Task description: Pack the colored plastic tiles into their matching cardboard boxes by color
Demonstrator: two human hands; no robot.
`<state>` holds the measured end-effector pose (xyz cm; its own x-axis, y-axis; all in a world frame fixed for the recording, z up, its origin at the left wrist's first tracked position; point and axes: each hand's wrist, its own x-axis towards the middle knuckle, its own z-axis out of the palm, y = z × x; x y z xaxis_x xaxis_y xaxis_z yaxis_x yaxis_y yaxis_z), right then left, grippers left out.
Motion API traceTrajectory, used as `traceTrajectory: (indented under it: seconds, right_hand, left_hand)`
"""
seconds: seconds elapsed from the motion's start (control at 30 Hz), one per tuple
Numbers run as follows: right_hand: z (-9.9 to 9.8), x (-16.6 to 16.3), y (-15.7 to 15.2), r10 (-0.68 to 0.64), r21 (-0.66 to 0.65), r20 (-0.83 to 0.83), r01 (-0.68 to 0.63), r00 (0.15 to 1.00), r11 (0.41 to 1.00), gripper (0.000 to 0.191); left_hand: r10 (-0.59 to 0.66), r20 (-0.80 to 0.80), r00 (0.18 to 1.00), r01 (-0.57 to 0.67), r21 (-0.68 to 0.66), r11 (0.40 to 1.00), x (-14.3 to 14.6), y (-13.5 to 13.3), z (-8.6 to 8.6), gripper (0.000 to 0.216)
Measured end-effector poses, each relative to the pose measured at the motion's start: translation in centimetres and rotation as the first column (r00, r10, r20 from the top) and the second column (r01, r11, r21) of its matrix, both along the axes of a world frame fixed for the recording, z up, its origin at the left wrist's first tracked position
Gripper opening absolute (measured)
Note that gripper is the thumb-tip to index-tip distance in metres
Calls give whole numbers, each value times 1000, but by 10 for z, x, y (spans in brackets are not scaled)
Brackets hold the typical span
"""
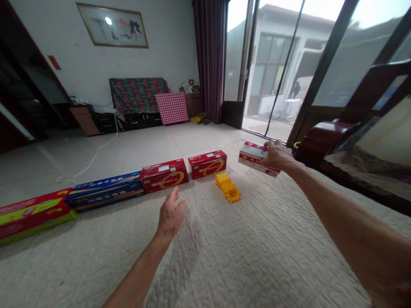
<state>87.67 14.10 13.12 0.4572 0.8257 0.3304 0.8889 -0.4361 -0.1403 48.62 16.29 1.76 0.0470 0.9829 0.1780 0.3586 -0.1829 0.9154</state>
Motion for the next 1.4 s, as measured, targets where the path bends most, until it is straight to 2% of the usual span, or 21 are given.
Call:
traceTrajectory:
  seconds: [0.1, 0.13, 0.2, 0.27, 0.4, 0.47, 0.57, 0.6, 0.67, 0.77, 0.87, 1.03, 1.17, 1.4]
  right_hand:
    - [11, -44, -31, 124, 67, -3, -124, 992, 990, 65]
    - [10, -64, -41, 256, 90, -32, -252, 966, 963, 64]
    - [-2, -106, -55, 512, 96, -61, -505, 857, 858, 59]
    - [-18, -147, -63, 656, 78, -47, -652, 754, 755, 61]
    - [-42, -200, -63, 793, 71, -63, -790, 606, 610, 51]
    - [-47, -207, -60, 830, 113, -72, -822, 553, 558, 51]
    - [-49, -196, -58, 865, 257, -104, -827, 490, 499, 55]
    - [-50, -189, -59, 866, 312, -133, -809, 482, 498, 54]
    - [-52, -175, -60, 845, 381, -214, -754, 490, 534, 49]
    - [-57, -162, -61, 792, 367, -325, -703, 517, 609, 42]
    - [-61, -163, -59, 774, 345, -378, -698, 508, 627, 43]
    - [-67, -175, -55, 720, 384, -473, -617, 507, 687, 51]
    - [-69, -176, -54, 703, 410, -515, -579, 491, 705, 50]
    - [-68, -171, -53, 691, 448, -584, -540, 426, 712, 36]
  left_hand:
    - [21, 106, 994, -18, -31, 999, -28, -17, 6, 52]
    - [35, 135, 990, -30, -37, 999, -36, -23, 9, 49]
    - [62, 176, 982, -57, -32, 998, -49, -34, 15, 47]
    - [64, 186, 980, -65, -3, 998, -55, -44, 21, 49]
    - [-60, 143, 988, 40, 139, 989, -53, -54, 26, 49]
    - [-133, 100, 986, 112, 193, 975, -47, -54, 26, 47]
    - [-162, 43, 986, 149, 215, 965, -40, -49, 24, 44]
    - [-160, 29, 987, 150, 222, 963, -39, -47, 23, 43]
    - [-167, 10, 986, 160, 238, 958, -39, -44, 20, 40]
    - [-186, 4, 983, 179, 248, 952, -41, -43, 16, 42]
    - [-195, -5, 981, 190, 248, 950, -42, -43, 15, 48]
    - [-221, -27, 975, 222, 233, 947, -44, -43, 15, 56]
    - [-248, -26, 968, 247, 239, 939, -45, -45, 15, 56]
    - [-268, -50, 962, 273, 206, 940, -45, -46, 25, 55]
